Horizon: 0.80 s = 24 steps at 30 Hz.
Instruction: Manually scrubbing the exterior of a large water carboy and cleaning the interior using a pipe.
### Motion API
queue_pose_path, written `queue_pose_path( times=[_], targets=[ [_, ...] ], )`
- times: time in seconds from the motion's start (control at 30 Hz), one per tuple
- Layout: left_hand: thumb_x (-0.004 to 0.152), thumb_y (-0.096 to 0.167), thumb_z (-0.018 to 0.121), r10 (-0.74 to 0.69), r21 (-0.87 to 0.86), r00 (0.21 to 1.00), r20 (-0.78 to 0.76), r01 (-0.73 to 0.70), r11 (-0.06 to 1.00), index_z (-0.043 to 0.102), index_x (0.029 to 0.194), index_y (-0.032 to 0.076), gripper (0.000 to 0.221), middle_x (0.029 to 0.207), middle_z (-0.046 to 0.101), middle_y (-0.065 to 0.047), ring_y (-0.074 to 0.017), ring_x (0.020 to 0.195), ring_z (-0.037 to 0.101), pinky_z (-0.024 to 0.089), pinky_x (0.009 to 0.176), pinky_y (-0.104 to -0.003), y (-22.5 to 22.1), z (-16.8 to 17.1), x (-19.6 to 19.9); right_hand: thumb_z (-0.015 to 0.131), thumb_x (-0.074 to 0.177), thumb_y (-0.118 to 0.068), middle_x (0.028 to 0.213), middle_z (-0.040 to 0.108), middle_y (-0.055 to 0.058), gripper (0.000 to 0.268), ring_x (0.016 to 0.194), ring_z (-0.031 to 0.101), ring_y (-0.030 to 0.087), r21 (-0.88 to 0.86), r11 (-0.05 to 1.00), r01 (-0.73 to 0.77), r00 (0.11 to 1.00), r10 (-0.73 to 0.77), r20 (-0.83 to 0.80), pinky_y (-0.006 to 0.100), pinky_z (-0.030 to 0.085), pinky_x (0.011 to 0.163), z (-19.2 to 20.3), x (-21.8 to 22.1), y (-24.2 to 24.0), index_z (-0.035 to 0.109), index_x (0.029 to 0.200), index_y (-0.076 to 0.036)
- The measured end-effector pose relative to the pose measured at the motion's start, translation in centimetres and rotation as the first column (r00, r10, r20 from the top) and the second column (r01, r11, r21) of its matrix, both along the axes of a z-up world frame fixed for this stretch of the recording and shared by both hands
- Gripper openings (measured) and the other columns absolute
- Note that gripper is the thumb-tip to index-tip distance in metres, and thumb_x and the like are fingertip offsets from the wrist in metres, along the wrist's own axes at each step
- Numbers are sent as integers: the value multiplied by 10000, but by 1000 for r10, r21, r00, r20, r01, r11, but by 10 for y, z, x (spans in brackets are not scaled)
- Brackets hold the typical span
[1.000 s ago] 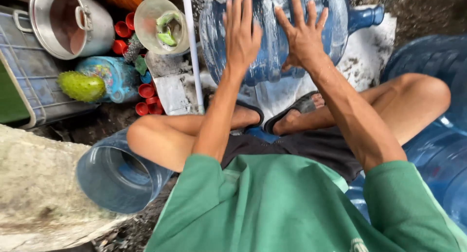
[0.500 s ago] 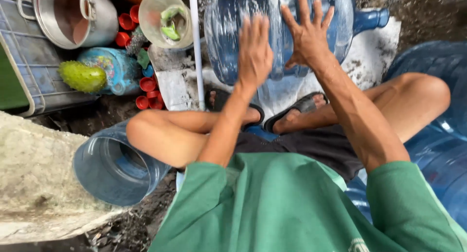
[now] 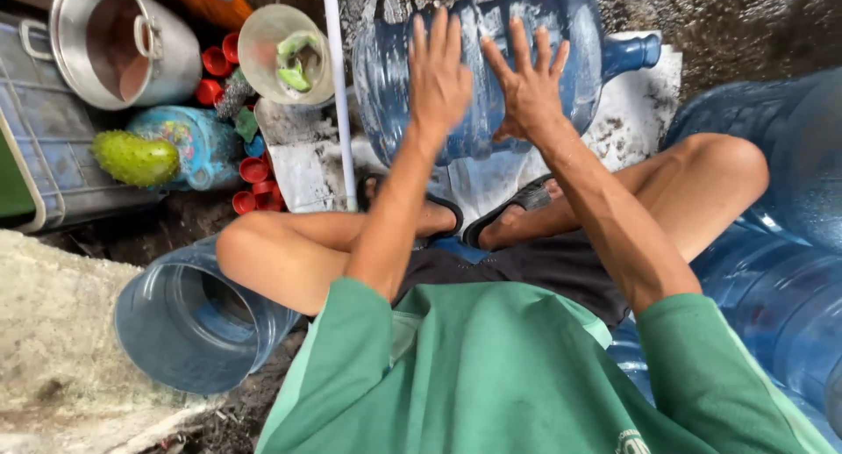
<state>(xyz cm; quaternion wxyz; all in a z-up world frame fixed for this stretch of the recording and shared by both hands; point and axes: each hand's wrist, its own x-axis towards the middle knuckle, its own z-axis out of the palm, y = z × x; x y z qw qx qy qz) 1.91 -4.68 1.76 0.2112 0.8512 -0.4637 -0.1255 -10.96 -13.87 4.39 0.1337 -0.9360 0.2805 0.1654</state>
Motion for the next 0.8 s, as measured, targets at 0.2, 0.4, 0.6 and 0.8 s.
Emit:
queue_pose_path(
  times=[0.2,0.4,0.6,0.8],
  targets=[
    [985,269,365,106,66,981,162,-118,991,197,1485,77,562,1558,179,-101,-371,1445,106,54,1181,-545,-17,-22,1,891,403,-482,1530,-155,128,1460,1387,-94,463,-50,998,-37,999,39,29,727,16,1058,-8,-20,20,-27,1520,-276],
    [948,173,438,178,44,965,194,-190,981,201,1462,74,574,1535,228,-110,-425,1417,159,121,1183,-524,1,0,-36,833,387,-606,1508,-255,114,1502,1374,-195,427,-66,998,-2,998,-2,-70,675,-84,1061,-16,-14,14,-128,1503,-314],
    [917,19,512,-152,-271,980,128,182,945,151,1507,53,693,1577,83,-109,-394,1464,-2,73,1217,-528,95,-2,-63,721,687,-530,1493,259,140,820,1323,237,378,156,988,-7,892,-65,448,694,82,1041,18,-36,-15,436,1373,-182],
    [962,154,456,457,-330,890,5,-430,841,174,1511,95,619,1575,94,-140,-342,1473,145,147,1150,-660,96,-7,19,588,844,-518,1550,18,152,929,1425,113,337,574,-58,817,-116,-991,66,515,181,1118,-50,-66,-89,66,1480,-87]
  ],
)
